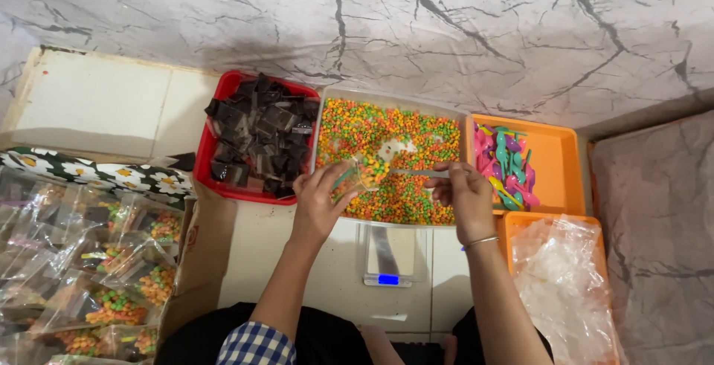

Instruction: The person is packaging small colorful items into plastic bags, weighing each bag on a digital scale for consistency, and organizing them into a larger container.

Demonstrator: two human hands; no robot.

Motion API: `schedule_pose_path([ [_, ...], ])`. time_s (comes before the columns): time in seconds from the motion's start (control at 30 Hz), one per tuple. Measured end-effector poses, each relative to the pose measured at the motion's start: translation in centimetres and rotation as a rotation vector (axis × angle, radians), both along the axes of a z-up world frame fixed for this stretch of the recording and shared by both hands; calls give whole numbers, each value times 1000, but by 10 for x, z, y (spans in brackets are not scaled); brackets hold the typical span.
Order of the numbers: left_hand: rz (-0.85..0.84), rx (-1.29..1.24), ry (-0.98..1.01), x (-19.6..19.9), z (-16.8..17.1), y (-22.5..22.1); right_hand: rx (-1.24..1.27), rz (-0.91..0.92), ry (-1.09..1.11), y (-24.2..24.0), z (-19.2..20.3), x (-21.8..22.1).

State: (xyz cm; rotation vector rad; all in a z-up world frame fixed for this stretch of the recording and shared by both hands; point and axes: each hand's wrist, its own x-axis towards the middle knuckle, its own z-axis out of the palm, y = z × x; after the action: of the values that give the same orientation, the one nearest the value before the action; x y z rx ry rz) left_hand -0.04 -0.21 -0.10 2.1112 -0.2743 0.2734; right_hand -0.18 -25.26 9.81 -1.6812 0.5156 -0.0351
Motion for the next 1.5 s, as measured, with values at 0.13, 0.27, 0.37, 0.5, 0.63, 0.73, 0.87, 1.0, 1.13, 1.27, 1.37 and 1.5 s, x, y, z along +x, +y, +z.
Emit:
schedule_pose_path([
  [0.13, 3, -4, 9, 0, -1, 0, -89, 62, -41, 22, 2, -2],
  [0.27, 24, 4, -20, 1, -8, -3, -262, 148, -61, 47, 22, -6],
  [0.37, 35, 5, -44, 1, -9, -5, -322, 179, -101, 61, 34, -10],
  [0.5, 47, 18, -92, -1, -4, -10, -490, 220, -190, 74, 56, -18],
  [0.63, 76, -1, -65, 0, -23, -18, -556, 256, -245, 89, 79, -28],
  [0.73, 96, -67, -62, 1, -21, -17, -845, 351, -344, 97, 91, -34],
  [0.87, 92, -119, -34, 1, -8, -11, -875, 474, -547, 99, 102, -47],
  [1.0, 30, -288, 60, -2, 28, -3, -825, 299, -554, 81, 94, -60],
  [1.13, 109, -287, 124, 2, 16, 4, -383, 96, -530, 43, 50, -62],
  [1.27, 289, -220, -79, 8, -2, 11, -225, -119, -432, 16, -34, -57],
  [1.37, 342, -262, -198, 11, -15, 9, -247, -170, -257, 14, -85, -64],
  [1.5, 308, -288, -174, 8, -9, 8, -221, -135, -69, 21, -131, -73],
])
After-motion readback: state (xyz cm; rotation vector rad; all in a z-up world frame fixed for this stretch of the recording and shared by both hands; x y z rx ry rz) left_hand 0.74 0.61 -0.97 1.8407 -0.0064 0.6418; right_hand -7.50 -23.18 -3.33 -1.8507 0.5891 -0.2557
